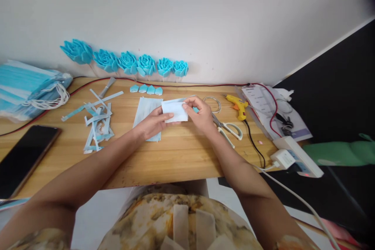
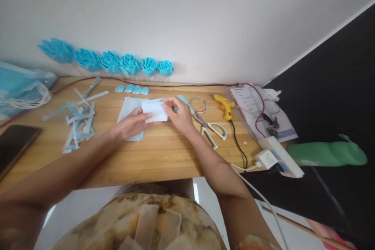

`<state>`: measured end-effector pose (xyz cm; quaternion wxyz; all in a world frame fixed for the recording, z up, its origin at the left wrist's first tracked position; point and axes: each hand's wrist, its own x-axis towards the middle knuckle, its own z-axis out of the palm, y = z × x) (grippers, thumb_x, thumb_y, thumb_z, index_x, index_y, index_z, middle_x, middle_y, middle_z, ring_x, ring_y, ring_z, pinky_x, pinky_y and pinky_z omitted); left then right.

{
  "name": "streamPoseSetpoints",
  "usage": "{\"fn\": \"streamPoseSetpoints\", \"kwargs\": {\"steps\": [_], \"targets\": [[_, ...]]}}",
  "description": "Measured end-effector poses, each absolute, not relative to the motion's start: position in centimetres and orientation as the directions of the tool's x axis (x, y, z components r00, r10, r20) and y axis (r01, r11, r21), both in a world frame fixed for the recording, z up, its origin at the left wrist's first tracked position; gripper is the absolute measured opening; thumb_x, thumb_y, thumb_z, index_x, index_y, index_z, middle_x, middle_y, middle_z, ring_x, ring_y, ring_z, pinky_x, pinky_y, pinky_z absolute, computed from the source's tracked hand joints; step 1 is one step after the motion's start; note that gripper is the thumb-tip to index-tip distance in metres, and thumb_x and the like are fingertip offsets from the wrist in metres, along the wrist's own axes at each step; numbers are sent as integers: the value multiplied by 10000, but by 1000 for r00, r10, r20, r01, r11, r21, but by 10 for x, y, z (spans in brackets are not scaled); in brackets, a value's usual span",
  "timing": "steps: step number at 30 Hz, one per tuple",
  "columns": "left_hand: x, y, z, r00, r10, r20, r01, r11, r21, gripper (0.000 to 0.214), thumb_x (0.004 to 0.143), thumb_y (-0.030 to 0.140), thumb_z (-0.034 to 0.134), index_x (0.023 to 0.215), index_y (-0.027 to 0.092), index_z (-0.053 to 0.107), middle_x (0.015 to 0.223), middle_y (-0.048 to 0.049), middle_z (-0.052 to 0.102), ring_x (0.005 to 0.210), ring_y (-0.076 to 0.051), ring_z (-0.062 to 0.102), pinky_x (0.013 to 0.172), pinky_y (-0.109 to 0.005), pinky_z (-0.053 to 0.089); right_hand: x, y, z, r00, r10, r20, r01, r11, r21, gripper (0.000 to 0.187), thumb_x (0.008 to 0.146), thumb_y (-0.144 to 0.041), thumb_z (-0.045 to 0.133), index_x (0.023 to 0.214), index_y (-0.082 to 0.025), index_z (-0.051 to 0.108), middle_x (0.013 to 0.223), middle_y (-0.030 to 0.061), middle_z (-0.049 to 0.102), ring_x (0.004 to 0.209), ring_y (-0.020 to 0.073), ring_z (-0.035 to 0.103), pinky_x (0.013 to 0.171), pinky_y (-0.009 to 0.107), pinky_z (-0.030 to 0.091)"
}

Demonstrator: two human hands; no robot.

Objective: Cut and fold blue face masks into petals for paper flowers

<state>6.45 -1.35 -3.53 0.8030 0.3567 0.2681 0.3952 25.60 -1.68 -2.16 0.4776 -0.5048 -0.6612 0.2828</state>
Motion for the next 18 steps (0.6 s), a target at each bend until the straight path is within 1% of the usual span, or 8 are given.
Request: {"fn": "streamPoseSetpoints", "kwargs": {"steps": [5,10,13,14,16,17,18], "targets": [[66,-12,-38,509,848,-145,-445,404,799,389,780,226,778,1149,144,682,1223,-141,708,1234,-332,621,993,-472,565,256,-17,-22,-50,937,345,418,334,-845,122,855,-339,619,893,-225,643,641,-44,551,615,125,518,590,256,413],[68,-12,-38,462,870,-172,-453,399,797,298,799,249,767,1066,129,707,1124,-130,744,1166,-308,659,953,-440,578,256,-16,-26,-55,944,326,418,318,-851,133,862,-344,615,913,-225,643,650,-47,553,617,124,520,586,257,404],[69,-10,-41,443,879,-176,-452,389,803,278,820,294,753,1040,128,718,1081,-124,755,1119,-294,676,933,-428,573,256,-15,-28,-57,942,332,431,323,-842,151,860,-336,617,958,-224,642,683,-41,575,649,129,538,641,271,435],[69,-10,-43,439,883,-163,-446,372,814,288,824,315,751,1042,129,721,1072,-121,757,1104,-290,679,929,-422,567,256,-14,-28,-52,939,339,432,327,-840,193,849,-335,633,1008,-226,640,719,-35,596,683,135,554,684,281,456],[68,-9,-47,427,896,-121,-416,313,854,325,832,365,747,1057,132,727,1053,-111,762,1068,-278,687,921,-399,551,256,-12,-29,-43,938,345,419,330,-846,347,810,-349,684,1131,-233,620,841,-15,646,777,147,586,788,306,485],[68,-8,-48,417,903,-100,-388,276,879,349,837,396,742,1067,134,730,1044,-105,764,1045,-271,691,913,-384,542,256,-11,-29,-47,941,334,405,324,-855,408,793,-366,706,1167,-236,610,908,-3,661,823,152,595,828,317,489],[67,-8,-49,408,909,-81,-354,239,904,374,844,426,734,1080,136,732,1040,-100,765,1024,-265,693,905,-371,534,257,-10,-30,-60,948,312,388,310,-868,418,782,-389,719,1156,-234,614,951,6,666,853,156,601,848,323,491]]}}
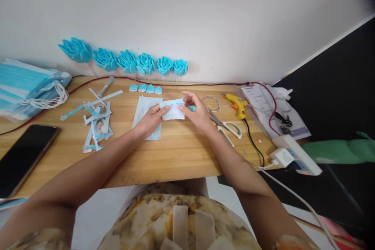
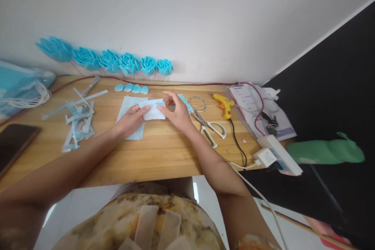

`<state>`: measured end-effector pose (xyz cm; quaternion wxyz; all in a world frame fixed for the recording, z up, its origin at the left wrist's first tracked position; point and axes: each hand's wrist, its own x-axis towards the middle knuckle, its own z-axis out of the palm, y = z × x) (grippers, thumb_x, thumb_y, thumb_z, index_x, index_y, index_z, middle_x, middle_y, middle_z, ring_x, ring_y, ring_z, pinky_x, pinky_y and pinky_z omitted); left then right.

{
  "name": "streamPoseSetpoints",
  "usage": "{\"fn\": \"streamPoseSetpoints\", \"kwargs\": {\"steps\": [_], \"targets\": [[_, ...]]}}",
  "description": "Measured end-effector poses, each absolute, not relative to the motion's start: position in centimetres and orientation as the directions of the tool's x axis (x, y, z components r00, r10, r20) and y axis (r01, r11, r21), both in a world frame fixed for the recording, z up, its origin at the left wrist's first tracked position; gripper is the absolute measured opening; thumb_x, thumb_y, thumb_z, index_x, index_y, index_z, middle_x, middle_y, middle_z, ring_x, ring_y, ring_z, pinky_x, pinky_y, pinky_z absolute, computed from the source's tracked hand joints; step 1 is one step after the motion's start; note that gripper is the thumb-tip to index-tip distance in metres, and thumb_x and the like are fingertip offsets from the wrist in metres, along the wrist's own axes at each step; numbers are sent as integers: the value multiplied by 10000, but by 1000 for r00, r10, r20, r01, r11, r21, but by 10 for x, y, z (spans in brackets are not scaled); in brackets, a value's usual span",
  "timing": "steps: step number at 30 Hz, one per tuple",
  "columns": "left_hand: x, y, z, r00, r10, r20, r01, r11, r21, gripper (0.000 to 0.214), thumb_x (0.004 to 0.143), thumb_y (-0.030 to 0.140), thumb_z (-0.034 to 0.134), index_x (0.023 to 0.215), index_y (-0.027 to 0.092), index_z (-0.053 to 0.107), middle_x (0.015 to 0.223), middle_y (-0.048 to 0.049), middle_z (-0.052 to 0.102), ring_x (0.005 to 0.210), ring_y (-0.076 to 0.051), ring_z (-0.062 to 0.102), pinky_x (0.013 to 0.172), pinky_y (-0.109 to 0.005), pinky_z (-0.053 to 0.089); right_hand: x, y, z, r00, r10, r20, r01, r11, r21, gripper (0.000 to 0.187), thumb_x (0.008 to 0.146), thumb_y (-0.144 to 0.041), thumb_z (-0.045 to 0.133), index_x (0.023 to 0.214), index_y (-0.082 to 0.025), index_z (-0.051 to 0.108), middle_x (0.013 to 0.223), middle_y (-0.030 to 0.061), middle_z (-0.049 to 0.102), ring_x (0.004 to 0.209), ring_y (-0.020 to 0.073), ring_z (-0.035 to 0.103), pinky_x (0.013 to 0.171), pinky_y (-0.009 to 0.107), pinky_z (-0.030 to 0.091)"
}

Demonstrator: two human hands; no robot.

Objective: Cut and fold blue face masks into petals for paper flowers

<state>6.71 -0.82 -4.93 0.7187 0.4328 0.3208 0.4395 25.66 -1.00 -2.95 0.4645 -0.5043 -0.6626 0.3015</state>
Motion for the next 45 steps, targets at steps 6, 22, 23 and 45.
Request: {"fn": "streamPoseSetpoints", "kwargs": {"steps": [6,22,23,45], "targets": [[64,-9,-48,335,942,15,-188,51,981,478,844,495,709,1179,153,702,1099,-78,754,1016,-250,681,891,-335,511,258,-9,-32,-133,970,204,327,237,-915,231,814,-424,675,825,-208,594,795,-15,612,764,145,578,772,308,485],[50,0,-25,322,945,64,60,-88,994,845,871,360,723,1581,161,311,447,89,535,325,-86,394,428,-225,337,263,-1,-38,-250,968,25,87,48,-995,340,799,-284,679,1120,-229,582,634,-85,547,518,101,541,522,240,478],[46,3,-13,307,946,102,102,-139,985,790,923,374,658,1583,144,292,466,87,556,346,-84,413,417,-215,316,265,-1,-38,-280,960,-10,112,22,-993,331,807,-263,670,1124,-222,584,605,-91,528,503,103,536,514,239,477],[-10,-197,-143,376,871,-317,588,40,808,406,951,526,539,1108,207,735,1140,-114,735,1164,-326,647,1047,-488,489,265,-11,-21,-249,961,119,922,273,-274,430,999,-251,464,1425,-231,522,1311,104,683,1123,282,659,888,376,495]]}}
